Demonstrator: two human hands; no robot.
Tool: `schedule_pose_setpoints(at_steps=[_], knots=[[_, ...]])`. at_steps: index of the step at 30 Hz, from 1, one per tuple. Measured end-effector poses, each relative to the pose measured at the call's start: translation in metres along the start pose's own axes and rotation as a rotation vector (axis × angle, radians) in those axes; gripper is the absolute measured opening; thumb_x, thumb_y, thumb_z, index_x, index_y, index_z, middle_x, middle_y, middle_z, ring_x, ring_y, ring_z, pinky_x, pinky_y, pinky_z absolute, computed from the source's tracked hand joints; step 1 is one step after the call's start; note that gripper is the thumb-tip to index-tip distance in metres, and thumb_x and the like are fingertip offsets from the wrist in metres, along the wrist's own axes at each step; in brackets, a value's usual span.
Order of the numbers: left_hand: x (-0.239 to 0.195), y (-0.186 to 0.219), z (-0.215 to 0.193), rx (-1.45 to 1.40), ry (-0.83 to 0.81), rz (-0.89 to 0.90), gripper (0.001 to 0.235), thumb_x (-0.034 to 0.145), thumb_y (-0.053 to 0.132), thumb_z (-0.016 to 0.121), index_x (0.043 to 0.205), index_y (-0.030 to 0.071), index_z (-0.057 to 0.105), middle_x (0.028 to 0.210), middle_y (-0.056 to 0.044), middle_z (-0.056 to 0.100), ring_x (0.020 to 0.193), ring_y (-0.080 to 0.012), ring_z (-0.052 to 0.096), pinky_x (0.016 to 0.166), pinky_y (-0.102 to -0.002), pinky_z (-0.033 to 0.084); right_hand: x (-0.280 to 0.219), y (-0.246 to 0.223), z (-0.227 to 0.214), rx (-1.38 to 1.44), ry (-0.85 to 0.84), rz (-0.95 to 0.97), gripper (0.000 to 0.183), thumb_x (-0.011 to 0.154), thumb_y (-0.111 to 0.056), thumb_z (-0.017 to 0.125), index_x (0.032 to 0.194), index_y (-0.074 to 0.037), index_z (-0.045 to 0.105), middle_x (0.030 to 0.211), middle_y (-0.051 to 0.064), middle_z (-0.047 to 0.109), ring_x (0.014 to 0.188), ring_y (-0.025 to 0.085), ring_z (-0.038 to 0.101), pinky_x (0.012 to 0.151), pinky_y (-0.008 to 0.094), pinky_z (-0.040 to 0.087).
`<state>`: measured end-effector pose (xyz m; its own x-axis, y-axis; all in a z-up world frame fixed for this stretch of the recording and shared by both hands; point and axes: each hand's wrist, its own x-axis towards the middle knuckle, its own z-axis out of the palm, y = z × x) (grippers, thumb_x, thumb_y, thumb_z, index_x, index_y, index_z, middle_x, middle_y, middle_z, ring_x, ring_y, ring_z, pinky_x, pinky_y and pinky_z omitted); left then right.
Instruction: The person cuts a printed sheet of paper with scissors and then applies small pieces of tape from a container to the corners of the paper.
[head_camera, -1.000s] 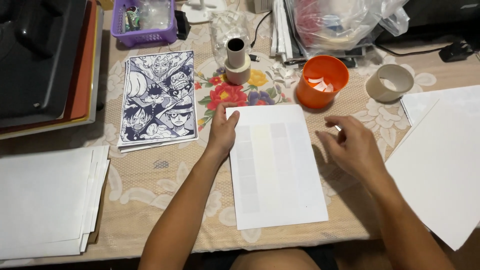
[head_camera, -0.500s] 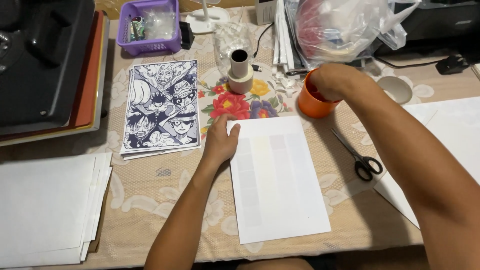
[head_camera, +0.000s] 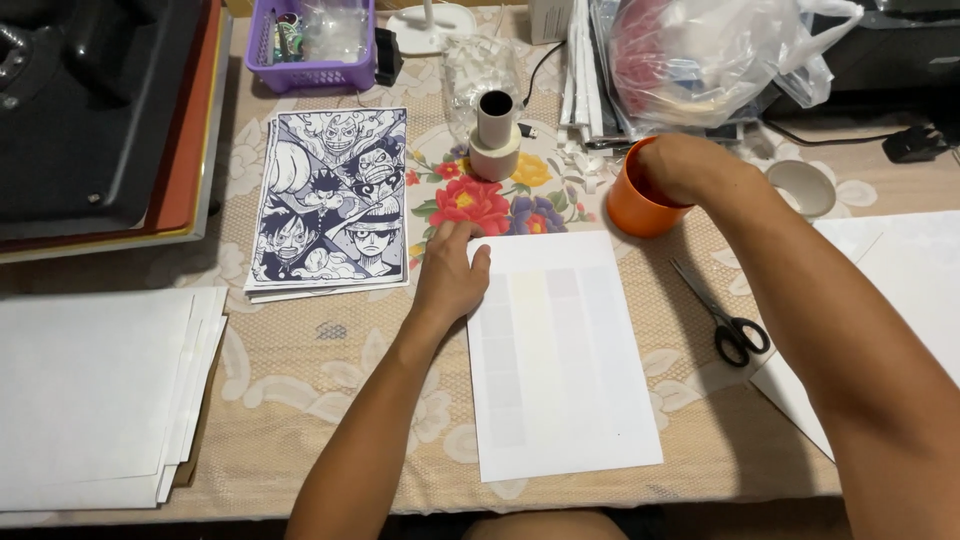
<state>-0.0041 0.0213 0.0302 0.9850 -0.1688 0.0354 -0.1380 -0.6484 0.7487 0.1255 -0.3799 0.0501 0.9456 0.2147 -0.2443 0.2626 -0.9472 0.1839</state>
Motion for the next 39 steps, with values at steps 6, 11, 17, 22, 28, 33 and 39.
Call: schedule_pose_setpoints(at_steps=[6,11,17,22,28,33,39], knots=[[-0.009,0.01,-0.004,0.062,0.005,0.03,0.033,0.11,0.016,0.065,0.137,0.0,0.072,0.136,-0.022,0.066,0.137,-0.0469,0.067,0.117,-0.056,0.055,-0.014,-0.007,-0.016,0.074,-0.001,-0.009,0.03,0.109,-0.019,0.062,0.108,-0.008,0.09,0.098,0.02,0.088,0.104,0.041,0.087,0.09,0.05,0.07],[-0.013,0.017,-0.004,0.129,0.032,0.038,0.031,0.111,0.014,0.066,0.136,0.0,0.075,0.133,-0.021,0.065,0.132,-0.0427,0.069,0.114,-0.051,0.058,-0.028,-0.013,-0.049,0.042,-0.02,-0.004,0.034,0.094,-0.034,0.086,0.121,-0.013,0.089,0.106,0.02,0.089,0.112,0.042,0.085,0.095,0.051,0.07],[-0.014,0.014,0.006,0.175,0.074,0.065,0.03,0.111,0.013,0.067,0.137,0.0,0.076,0.128,-0.019,0.065,0.126,-0.0371,0.069,0.108,-0.047,0.059,-0.006,-0.002,0.002,-0.018,0.036,0.057,0.022,0.103,-0.029,0.078,0.115,-0.015,0.089,0.099,0.014,0.087,0.106,0.037,0.087,0.091,0.048,0.07],[-0.015,0.01,0.007,0.166,0.107,0.106,0.032,0.11,0.012,0.067,0.138,-0.001,0.075,0.127,-0.019,0.066,0.126,-0.0391,0.068,0.107,-0.049,0.06,0.017,0.005,0.03,-0.008,0.071,0.034,0.02,0.105,-0.021,0.073,0.113,-0.012,0.089,0.103,0.017,0.088,0.109,0.04,0.086,0.093,0.049,0.07],[-0.018,0.008,0.008,0.206,0.132,0.109,0.031,0.11,0.014,0.071,0.138,0.001,0.076,0.126,-0.02,0.068,0.125,-0.0368,0.07,0.105,-0.047,0.061,-0.032,-0.022,-0.05,0.062,0.12,0.053,0.026,0.095,-0.027,0.083,0.119,-0.022,0.091,0.103,0.015,0.089,0.111,0.042,0.085,0.095,0.052,0.069],[-0.015,-0.005,0.018,0.268,0.161,0.157,0.029,0.11,0.013,0.071,0.135,0.002,0.078,0.125,-0.019,0.069,0.126,-0.0381,0.069,0.104,-0.049,0.062,-0.083,-0.03,-0.087,0.255,0.258,0.141,0.024,0.104,-0.025,0.075,0.123,-0.024,0.088,0.111,0.017,0.087,0.116,0.049,0.08,0.097,0.059,0.066],[-0.016,-0.006,0.021,0.237,0.403,0.418,0.017,0.101,0.014,0.078,0.115,0.005,0.074,0.113,-0.016,0.063,0.108,-0.0434,0.06,0.094,-0.057,0.055,-0.112,-0.054,-0.057,1.008,0.693,0.057,0.026,0.103,0.0,0.093,0.126,-0.004,0.081,0.11,0.01,0.083,0.096,0.016,0.079,0.091,0.028,0.067]])
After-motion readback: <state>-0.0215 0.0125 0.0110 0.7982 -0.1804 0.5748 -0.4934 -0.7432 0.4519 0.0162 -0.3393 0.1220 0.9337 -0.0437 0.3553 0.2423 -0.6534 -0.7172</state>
